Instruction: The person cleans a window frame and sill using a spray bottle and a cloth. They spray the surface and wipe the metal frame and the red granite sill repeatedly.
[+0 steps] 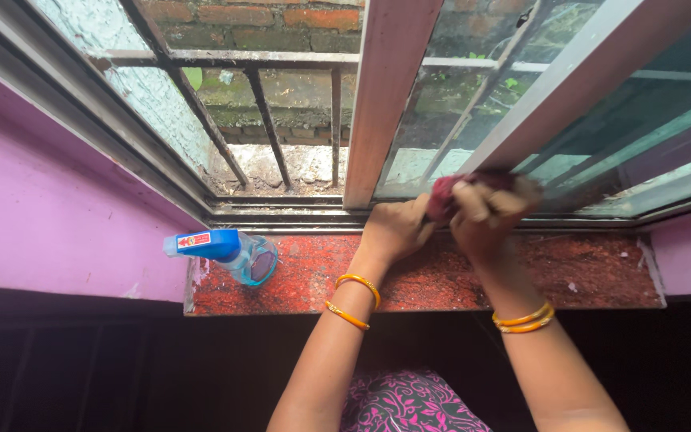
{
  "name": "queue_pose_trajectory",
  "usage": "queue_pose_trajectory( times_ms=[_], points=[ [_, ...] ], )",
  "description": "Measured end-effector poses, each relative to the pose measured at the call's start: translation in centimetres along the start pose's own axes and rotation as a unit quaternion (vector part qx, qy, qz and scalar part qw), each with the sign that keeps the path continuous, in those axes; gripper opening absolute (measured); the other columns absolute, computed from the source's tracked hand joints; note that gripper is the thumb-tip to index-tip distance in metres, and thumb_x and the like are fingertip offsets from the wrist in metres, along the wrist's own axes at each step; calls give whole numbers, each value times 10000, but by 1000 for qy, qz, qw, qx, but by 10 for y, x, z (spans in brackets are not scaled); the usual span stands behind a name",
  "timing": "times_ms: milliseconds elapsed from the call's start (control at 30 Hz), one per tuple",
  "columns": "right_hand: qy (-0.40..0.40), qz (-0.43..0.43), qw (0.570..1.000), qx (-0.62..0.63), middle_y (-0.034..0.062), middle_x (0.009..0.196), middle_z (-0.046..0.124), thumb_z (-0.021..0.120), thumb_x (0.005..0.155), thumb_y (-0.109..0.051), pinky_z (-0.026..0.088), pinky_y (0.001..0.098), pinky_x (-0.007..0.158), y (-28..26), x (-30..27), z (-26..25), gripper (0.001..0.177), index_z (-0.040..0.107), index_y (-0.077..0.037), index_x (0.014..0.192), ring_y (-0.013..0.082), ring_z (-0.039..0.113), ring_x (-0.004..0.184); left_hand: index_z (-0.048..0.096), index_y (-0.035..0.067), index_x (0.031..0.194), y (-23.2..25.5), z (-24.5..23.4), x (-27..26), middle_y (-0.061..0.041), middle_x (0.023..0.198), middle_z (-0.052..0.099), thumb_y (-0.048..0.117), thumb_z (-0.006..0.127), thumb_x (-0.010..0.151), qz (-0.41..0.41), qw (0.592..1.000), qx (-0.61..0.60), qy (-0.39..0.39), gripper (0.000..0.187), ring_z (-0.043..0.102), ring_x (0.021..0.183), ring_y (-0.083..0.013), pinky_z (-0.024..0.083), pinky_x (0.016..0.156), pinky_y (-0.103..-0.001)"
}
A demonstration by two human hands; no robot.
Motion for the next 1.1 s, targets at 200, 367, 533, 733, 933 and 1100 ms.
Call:
queue_pose_trajectory(
  times_ms=[200,367,533,733,933,1100],
  points=[
    [-154,-4,985,75,-53,1070,590,775,891,-119,429,377,894,-7,-60,30,255,694,-263,1085,206,583,1010,575,165,930,-3,3,1,-87,709,674,242,702,893,-18,1000,-7,8,153,687,647,-337,534,549,-452],
    [-132,-114,985,0,-19,910,666,746,879,-141,527,425,791,-24,-15,10,179,709,-245,1020,246,656,796,587,157,946,-11,13,-2,-90,691,671,208,686,857,-24,1000,-4,-17,143,687,640,-340,537,542,-458],
    [-159,-103,981,41,14,793,655,711,939,-176,471,399,679,3,59,1,69,661,-190,894,241,657,683,540,124,917,-8,9,-3,-100,723,680,278,748,829,-1,1000,9,-15,274,686,640,-335,535,552,-459],
    [14,-37,999,28,84,983,577,554,950,-7,452,415,713,61,144,-33,167,579,-75,1101,202,565,872,530,110,905,-5,7,1,-101,661,662,367,799,831,-14,999,35,-32,379,683,610,-327,524,526,-448],
    [124,79,989,34,148,1063,572,541,990,-30,479,424,832,79,155,-47,113,503,-45,1095,260,573,972,530,110,871,-5,6,3,-104,607,640,403,820,820,-22,998,37,-41,415,673,578,-328,511,505,-449],
    [208,100,973,-16,194,1135,560,554,1036,-115,512,442,955,45,98,-34,148,427,-46,1067,316,576,1077,522,110,890,-6,8,3,-94,682,666,335,823,790,-12,998,35,-44,389,693,636,-316,527,547,-443]
  ],
)
Point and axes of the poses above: each hand's wrist, its own x-axis towards the middle knuckle, its own z-axis out of the palm, y = z × x, the point moved 8 cm from there along x, towards the middle knuckle
